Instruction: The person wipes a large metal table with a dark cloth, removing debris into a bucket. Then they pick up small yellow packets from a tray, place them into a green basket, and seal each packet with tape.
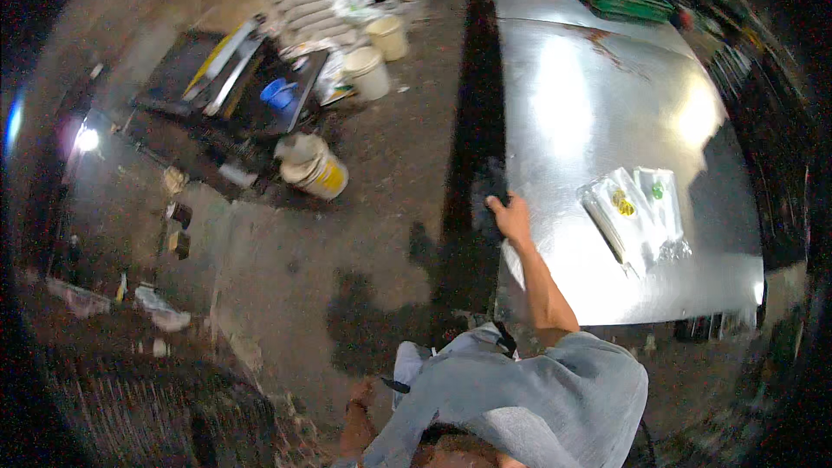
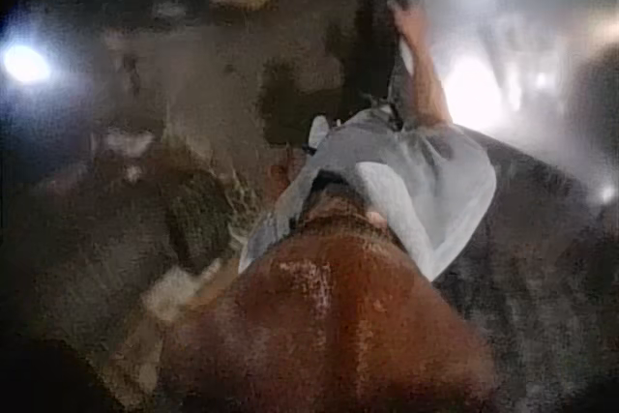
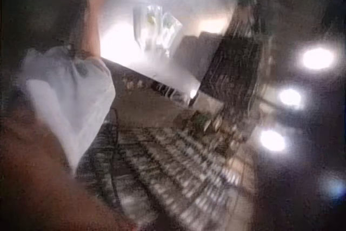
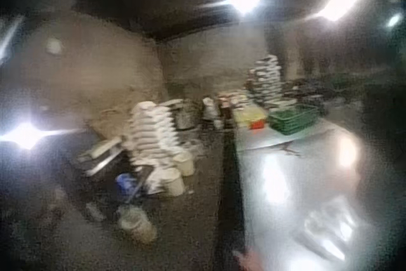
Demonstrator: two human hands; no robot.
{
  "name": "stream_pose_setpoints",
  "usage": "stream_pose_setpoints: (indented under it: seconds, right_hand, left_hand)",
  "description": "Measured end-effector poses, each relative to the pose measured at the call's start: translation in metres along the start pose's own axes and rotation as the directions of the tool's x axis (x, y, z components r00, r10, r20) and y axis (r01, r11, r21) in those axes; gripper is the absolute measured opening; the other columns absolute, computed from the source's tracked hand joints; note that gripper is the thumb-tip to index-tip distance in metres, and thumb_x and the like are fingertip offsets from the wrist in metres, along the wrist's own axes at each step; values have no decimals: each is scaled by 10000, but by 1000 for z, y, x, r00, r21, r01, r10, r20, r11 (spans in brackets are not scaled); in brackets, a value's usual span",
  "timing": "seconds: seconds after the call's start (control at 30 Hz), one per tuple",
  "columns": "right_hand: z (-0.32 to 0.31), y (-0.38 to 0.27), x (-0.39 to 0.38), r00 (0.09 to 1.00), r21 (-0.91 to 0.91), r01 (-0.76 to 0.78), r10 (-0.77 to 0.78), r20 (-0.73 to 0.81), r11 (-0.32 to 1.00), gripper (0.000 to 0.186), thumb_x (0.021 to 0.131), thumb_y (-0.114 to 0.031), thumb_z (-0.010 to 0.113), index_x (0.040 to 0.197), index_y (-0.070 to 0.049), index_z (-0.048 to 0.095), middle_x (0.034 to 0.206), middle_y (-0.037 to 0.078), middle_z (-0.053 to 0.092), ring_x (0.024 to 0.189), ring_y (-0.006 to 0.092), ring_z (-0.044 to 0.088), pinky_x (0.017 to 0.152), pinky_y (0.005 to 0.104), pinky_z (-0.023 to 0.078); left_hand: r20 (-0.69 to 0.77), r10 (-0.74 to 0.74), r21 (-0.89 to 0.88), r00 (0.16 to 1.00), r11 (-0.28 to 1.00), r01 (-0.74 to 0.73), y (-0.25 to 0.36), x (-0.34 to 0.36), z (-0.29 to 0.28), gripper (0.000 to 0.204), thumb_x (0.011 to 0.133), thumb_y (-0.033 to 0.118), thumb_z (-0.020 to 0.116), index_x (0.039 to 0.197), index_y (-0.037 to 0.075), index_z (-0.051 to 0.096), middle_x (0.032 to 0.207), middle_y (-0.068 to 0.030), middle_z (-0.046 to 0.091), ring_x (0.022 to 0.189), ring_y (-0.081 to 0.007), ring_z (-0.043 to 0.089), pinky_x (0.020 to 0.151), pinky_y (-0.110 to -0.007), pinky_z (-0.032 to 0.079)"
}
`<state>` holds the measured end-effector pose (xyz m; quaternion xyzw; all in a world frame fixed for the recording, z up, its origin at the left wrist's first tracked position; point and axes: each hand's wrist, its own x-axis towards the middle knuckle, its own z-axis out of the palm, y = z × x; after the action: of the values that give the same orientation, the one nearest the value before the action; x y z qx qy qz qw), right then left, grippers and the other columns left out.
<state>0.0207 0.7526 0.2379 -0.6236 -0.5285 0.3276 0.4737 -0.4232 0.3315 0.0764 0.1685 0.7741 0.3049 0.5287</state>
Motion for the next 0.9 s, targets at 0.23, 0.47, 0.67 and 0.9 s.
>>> stream_pose_setpoints:
  seconds: [0.23, 0.47, 0.67, 0.9]
  right_hand:
    - [36, 5, 66, 909, -61, -236, 199, -365, 970, 328, 884, -209, 685, 1107, 31, 667, 976, 185, 733, 902, 287, 697, 832, 384, 515]
    - [0, 13, 92, 525, -117, -523, 210, -825, 844, 395, 877, -270, 650, 1119, 42, 635, 1064, 263, 687, 988, 410, 665, 861, 455, 502]
    - [23, 24, 156, 235, -43, -849, 303, -923, 527, 351, 879, -184, 569, 1148, 32, 504, 1008, 274, 648, 979, 460, 640, 850, 544, 509]
    - [93, 71, 457, 330, 4, -672, 304, -893, 741, 279, 864, -89, 517, 1102, 37, 445, 1033, 324, 614, 923, 518, 624, 820, 576, 497]
  left_hand:
    - [159, -103, 249, 982, 967, 61, 118, 165, -16, 266, 955, 305, 609, 927, 58, 704, 818, -59, 628, 701, -180, 584, 623, -359, 468]
    - [321, 200, 473, 926, 813, -340, 356, 418, -93, 279, 959, 303, 583, 916, 64, 720, 883, -91, 657, 745, -208, 618, 655, -378, 492]
    - [248, 588, 714, 770, 426, -555, 682, 600, 14, 272, 948, 297, 602, 992, 56, 721, 952, -100, 694, 815, -240, 654, 733, -390, 522]
    - [673, 530, 243, 517, 502, -830, 862, 552, 335, 343, 910, 210, 678, 1199, 26, 651, 1131, -130, 681, 1055, -250, 642, 919, -377, 511]
